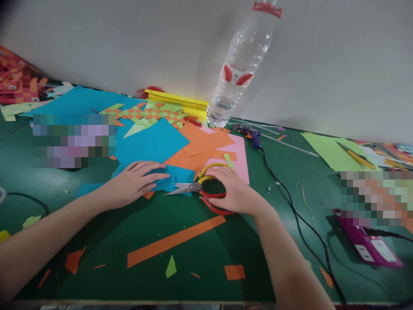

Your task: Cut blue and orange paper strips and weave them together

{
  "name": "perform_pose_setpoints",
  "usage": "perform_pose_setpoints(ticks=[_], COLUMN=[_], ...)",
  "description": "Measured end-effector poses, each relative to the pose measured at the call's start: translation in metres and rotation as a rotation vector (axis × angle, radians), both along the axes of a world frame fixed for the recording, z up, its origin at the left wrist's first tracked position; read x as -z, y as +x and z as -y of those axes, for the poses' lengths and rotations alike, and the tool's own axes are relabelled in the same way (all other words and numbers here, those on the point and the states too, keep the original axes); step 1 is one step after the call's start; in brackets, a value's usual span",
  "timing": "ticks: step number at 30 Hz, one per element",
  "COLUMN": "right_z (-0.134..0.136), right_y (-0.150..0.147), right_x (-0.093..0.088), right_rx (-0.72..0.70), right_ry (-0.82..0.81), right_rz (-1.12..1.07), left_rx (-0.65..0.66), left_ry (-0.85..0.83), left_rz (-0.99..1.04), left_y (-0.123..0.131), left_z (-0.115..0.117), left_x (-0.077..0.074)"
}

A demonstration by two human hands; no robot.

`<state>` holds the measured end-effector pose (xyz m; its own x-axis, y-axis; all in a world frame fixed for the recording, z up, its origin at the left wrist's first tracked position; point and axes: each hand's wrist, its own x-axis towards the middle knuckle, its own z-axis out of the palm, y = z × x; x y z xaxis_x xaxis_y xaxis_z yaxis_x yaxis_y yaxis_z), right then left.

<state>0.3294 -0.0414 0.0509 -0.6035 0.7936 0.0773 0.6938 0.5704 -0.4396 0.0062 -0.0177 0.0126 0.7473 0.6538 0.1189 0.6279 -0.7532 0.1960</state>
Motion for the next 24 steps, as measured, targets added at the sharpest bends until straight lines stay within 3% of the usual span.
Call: perform_pose_setpoints(ticks=[13, 24], right_z=[-0.001, 0.005], right_y=[0.005, -0.013], right_x=[-0.004, 0.001], right_rx=[-0.014, 0.056], right_ry=[-0.023, -0.021], right_rz=[0.017, 0.107], left_rx=[-0.01, -0.011], left_ry=[-0.028, -0.028], left_rz=[-0.047, -0.036], left_y=[0.001, 0.0], left_z=[0.0, 0.0], left_x=[-0.004, -0.003])
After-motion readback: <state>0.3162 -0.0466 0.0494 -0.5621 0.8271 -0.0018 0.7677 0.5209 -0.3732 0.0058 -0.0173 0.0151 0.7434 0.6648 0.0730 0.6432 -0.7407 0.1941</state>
